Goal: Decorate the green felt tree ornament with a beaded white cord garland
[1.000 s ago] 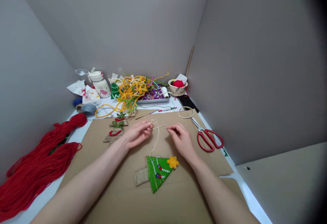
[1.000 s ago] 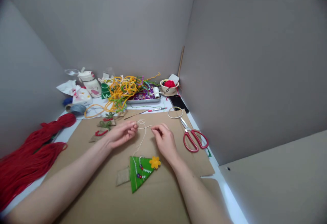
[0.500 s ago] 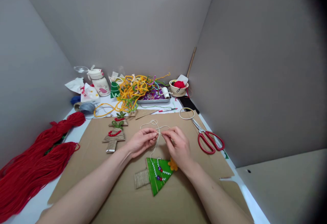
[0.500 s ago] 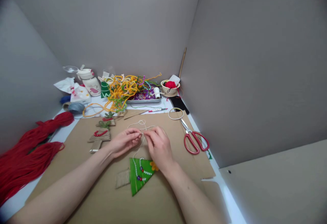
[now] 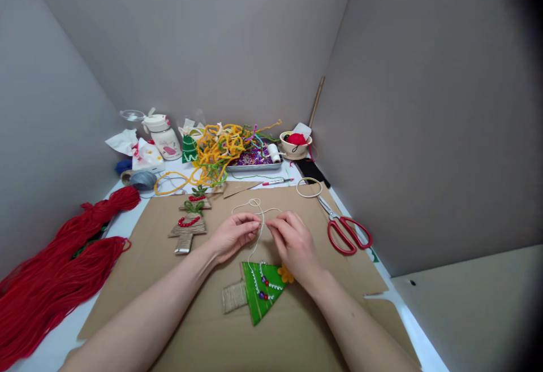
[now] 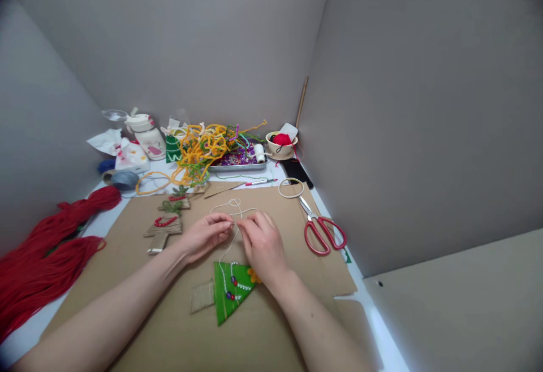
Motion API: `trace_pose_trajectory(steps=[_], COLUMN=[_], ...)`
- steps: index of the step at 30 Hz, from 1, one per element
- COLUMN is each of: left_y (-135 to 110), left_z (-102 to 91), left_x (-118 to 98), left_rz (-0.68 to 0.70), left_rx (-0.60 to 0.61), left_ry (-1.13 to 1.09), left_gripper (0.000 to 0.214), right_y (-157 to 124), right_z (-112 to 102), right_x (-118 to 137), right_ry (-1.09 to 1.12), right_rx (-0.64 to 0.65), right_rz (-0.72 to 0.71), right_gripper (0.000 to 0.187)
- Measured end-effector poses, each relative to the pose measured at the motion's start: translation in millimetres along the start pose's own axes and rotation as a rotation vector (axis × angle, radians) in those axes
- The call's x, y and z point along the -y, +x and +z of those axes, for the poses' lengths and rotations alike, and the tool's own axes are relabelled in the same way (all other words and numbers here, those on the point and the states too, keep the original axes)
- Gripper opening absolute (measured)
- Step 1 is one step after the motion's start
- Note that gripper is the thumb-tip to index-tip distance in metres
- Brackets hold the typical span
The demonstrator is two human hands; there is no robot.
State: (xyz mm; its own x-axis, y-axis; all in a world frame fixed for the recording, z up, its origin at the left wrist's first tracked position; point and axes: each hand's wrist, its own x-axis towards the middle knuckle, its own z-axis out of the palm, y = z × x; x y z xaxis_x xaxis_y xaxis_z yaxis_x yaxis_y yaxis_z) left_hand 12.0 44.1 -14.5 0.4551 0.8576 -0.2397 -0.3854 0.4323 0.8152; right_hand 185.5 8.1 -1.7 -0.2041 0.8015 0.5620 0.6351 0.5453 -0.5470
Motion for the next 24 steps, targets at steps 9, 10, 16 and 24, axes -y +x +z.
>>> trace_pose_trajectory(steps=[9, 10, 16, 24], left_y=[0.8, 0.8, 1.0, 1.7], left_z=[-3.9, -3.8, -3.8, -4.5], left_x=[1.6, 1.4, 1.8, 3.0], left_rz=[0.010, 0.008, 0.001, -0.016], left_rx=[-0.037, -0.035, -0.017, -0.032], left_ry=[0.020, 0.020, 0.000, -0.031], left_gripper=[0.020, 0.020, 0.019, 0.022], right_y=[-1.3, -1.3, -1.5, -2.9], right_z=[-1.0, -1.0, -0.3, -0.8], right_x=[1.4, 1.4, 0.4, 2.0], right_ry=[-0.017, -0.017, -0.016, -0.005], right_rx=[0.016, 0.015, 0.011, 0.012], right_rz=[-0.014, -0.014, -0.003, 0.012], right_gripper=[0.017, 0.017, 0.018, 0.018])
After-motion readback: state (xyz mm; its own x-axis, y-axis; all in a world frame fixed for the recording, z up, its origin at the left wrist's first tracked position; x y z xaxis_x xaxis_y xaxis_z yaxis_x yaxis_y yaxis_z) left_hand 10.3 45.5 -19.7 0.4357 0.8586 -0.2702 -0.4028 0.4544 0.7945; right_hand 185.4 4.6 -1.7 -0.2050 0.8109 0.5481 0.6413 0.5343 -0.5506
